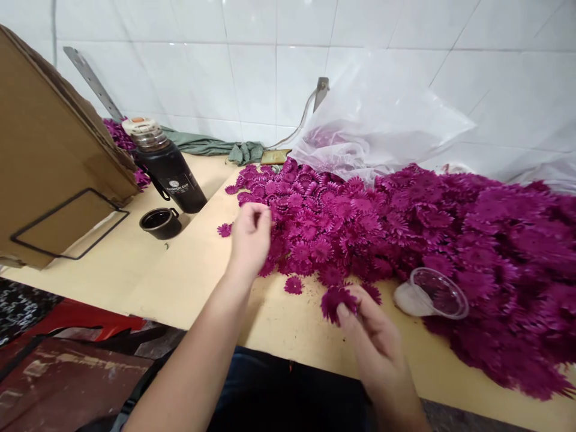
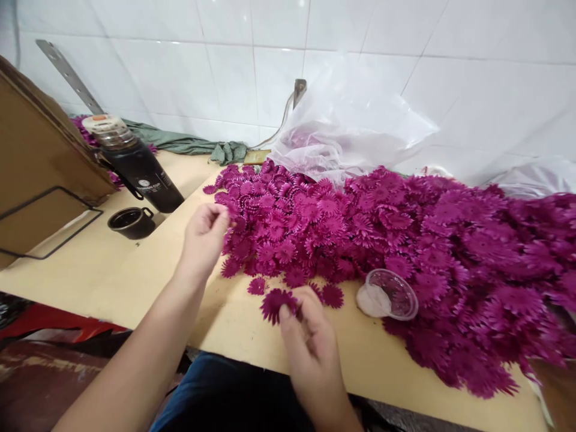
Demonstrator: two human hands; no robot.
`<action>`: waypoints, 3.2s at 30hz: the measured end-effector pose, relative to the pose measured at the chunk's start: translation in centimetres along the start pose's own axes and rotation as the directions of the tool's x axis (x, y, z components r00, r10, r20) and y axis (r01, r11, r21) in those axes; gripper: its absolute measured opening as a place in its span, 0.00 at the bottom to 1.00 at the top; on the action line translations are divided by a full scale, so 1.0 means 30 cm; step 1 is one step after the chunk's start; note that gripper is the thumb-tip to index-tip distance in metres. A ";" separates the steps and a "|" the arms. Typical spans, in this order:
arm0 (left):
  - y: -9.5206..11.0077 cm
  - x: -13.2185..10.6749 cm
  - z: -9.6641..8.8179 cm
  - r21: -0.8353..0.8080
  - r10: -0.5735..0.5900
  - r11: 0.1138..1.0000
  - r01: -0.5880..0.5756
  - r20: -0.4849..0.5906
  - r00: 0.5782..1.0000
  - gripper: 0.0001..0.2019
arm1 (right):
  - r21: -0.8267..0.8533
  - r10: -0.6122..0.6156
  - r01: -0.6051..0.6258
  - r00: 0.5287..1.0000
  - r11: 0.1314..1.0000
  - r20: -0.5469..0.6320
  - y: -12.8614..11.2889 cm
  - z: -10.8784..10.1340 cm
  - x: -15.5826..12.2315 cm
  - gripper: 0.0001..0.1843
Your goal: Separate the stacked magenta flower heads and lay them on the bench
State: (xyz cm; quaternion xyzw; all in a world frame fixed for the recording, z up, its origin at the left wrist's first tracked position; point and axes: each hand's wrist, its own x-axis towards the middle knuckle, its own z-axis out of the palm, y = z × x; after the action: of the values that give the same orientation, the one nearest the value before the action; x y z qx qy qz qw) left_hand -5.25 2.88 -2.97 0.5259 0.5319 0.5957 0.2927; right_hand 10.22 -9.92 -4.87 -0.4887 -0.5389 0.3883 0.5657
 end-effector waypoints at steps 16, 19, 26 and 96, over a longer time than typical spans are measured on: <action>0.066 -0.229 0.016 -0.041 0.121 0.992 -0.119 0.577 0.808 0.10 | 0.331 0.267 -0.219 0.958 0.918 -0.104 0.060 -0.006 0.089 0.13; 0.064 -0.236 0.023 -0.050 0.087 0.996 -0.071 0.549 0.832 0.13 | 0.280 0.259 -0.219 0.959 0.935 -0.116 0.067 -0.002 0.087 0.16; 0.094 -0.230 0.037 -0.124 -0.128 0.950 0.287 0.685 0.718 0.03 | 0.208 0.224 -0.204 0.972 0.957 -0.078 0.065 -0.006 0.090 0.21; 0.035 -0.085 0.016 -0.064 0.081 0.996 -0.067 0.243 0.967 0.04 | -0.001 0.040 -0.040 0.994 0.999 0.106 0.021 -0.031 0.003 0.09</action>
State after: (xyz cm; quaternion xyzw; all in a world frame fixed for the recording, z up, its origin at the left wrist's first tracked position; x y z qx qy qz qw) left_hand -3.87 0.45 -2.86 0.6065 0.4550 0.5512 0.3482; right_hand 11.21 -9.81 -5.41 -0.4777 -0.5580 0.4251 0.5289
